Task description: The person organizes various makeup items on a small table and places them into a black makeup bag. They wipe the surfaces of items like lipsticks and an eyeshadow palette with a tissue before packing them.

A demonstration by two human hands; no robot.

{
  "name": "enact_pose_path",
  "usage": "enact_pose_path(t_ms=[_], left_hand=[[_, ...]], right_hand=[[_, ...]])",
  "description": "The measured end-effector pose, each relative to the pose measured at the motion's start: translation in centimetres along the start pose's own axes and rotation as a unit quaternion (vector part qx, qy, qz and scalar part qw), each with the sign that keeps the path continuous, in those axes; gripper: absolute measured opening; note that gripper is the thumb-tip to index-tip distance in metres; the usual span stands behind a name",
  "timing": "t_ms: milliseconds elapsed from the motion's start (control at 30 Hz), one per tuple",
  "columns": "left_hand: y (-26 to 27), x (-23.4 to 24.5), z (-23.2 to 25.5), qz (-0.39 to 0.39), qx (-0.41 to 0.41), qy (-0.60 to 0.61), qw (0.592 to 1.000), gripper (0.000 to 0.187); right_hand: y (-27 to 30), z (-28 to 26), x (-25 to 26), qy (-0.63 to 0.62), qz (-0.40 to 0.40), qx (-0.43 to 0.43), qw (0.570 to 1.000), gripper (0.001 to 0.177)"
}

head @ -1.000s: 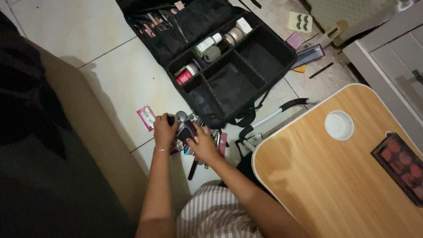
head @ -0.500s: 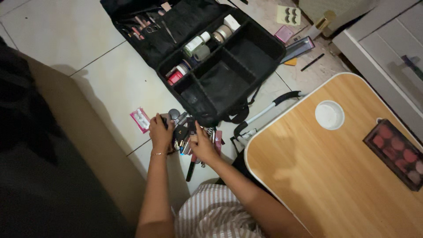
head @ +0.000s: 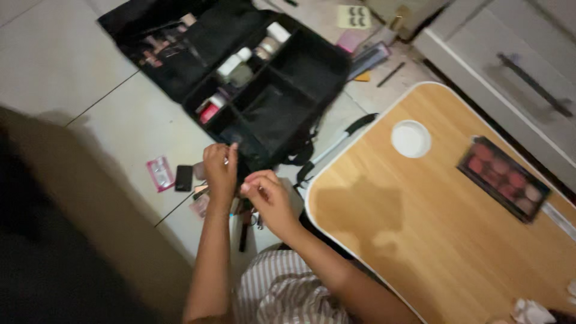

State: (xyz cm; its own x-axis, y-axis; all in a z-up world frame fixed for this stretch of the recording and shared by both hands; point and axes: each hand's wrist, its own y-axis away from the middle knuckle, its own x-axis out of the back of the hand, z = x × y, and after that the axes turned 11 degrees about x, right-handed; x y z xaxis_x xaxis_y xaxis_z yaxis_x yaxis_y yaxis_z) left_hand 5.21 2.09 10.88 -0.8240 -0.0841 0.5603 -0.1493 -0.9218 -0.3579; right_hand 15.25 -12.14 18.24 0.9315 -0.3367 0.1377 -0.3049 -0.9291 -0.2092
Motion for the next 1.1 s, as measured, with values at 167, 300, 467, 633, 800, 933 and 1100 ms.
enact_pose_path(t_ms=[167, 300, 467, 633, 800, 933, 1100], left_hand=[[-1.9, -0.8, 7.3, -0.093, 0.067, 0.092, 0.989, 0.033], [-2.5, -3.7, 14.8, -0.118, 0.007, 0.195, 0.974, 0.018], [-1.9, -6.5, 21.7, -0.192, -0.138, 0.248, 0.94, 0.028], [0.6, -7.3, 25.7, -0.337, -0.009, 0.281, 0.899, 0.026], [2.1, -6.9, 26.7, -0.388, 0.002, 0.276, 0.879, 0.03], [3.4, -7.2, 26.5, -0.412, 0.061, 0.303, 0.857, 0.036], [3.9, -6.6, 24.7, -0.429, 0.112, 0.363, 0.82, 0.041]], right_hand=[[0.7, -7.5, 11.8, 0.085, 0.043, 0.199, 0.975, 0.006], [2.3, -8.3, 24.7, 0.162, 0.159, 0.12, 0.966, 0.019], [5.9, -5.3, 38.4, 0.513, 0.108, -0.066, 0.849, 0.094], [8.7, -1.8, 43.6, 0.484, 0.129, -0.155, 0.852, 0.112], [8.7, -2.2, 42.2, 0.546, 0.131, -0.149, 0.814, 0.101], [7.4, -4.4, 38.2, 0.447, 0.154, -0.045, 0.88, 0.103], [2.3, -7.7, 30.5, 0.42, 0.045, 0.134, 0.897, 0.095]])
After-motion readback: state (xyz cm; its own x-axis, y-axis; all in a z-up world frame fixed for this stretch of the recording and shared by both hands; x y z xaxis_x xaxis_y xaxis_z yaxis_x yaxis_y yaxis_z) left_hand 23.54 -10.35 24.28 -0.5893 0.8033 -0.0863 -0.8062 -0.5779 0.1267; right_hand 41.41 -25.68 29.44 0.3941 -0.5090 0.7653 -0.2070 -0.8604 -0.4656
